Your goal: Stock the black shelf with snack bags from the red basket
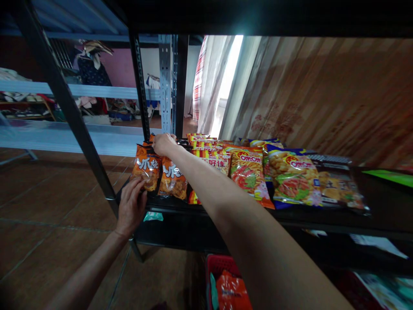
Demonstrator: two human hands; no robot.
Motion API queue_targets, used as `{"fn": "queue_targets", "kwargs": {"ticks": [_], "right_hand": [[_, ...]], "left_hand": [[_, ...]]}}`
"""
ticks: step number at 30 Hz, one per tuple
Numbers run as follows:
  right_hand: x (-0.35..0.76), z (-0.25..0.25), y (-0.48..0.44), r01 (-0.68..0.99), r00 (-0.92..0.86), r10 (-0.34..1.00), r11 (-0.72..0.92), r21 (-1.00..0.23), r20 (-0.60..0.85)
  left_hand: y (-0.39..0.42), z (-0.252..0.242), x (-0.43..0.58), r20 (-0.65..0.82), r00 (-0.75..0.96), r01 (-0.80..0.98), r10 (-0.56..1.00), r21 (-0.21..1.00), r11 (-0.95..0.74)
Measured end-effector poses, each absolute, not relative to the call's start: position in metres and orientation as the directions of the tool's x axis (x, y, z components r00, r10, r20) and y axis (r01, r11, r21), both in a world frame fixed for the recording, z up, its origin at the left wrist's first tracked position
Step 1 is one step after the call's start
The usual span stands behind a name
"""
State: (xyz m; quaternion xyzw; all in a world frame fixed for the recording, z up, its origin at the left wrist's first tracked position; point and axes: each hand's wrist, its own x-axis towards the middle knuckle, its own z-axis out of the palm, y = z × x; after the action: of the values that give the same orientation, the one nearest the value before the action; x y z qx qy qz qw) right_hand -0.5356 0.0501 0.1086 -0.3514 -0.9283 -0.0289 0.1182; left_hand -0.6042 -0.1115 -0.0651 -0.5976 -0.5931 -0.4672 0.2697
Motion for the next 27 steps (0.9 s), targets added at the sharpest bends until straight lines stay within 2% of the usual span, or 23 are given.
{"fn": "queue_targets", "kwargs": {"ticks": [5, 12, 16, 21, 24, 27], "right_hand": [[-0.54, 0.115, 0.046, 0.711, -0.684, 0.707, 0.701, -0.054, 0.18], [-0.542, 0.118, 0.049, 0.627, -0.776, 0.623, 0.779, 0.015, 0.1], [-0.543, 0.116, 0.053, 0.664, -0.74, 0.659, 0.748, -0.01, 0.136], [-0.549, 0.118, 0.058, 0.68, -0.733, 0.677, 0.732, 0.041, 0.058], [-0.55, 0.12, 0.059, 0.664, -0.748, 0.663, 0.745, 0.07, 0.034], [-0.547, 0.12, 0.056, 0.658, -0.753, 0.656, 0.75, 0.069, 0.05]], "left_hand": [[-0.108, -0.059, -0.609, 0.876, -0.143, 0.966, 0.461, 0.225, -0.127], [-0.104, -0.059, -0.611, 0.888, -0.127, 0.971, 0.441, 0.202, -0.128], [-0.104, -0.058, -0.61, 0.886, -0.13, 0.974, 0.444, 0.199, -0.112], [-0.105, -0.056, -0.61, 0.88, -0.156, 0.981, 0.449, 0.192, -0.034], [-0.104, -0.054, -0.611, 0.866, -0.219, 0.969, 0.449, 0.245, -0.001], [-0.101, -0.05, -0.61, 0.782, -0.335, 0.924, 0.525, 0.381, 0.022]]}}
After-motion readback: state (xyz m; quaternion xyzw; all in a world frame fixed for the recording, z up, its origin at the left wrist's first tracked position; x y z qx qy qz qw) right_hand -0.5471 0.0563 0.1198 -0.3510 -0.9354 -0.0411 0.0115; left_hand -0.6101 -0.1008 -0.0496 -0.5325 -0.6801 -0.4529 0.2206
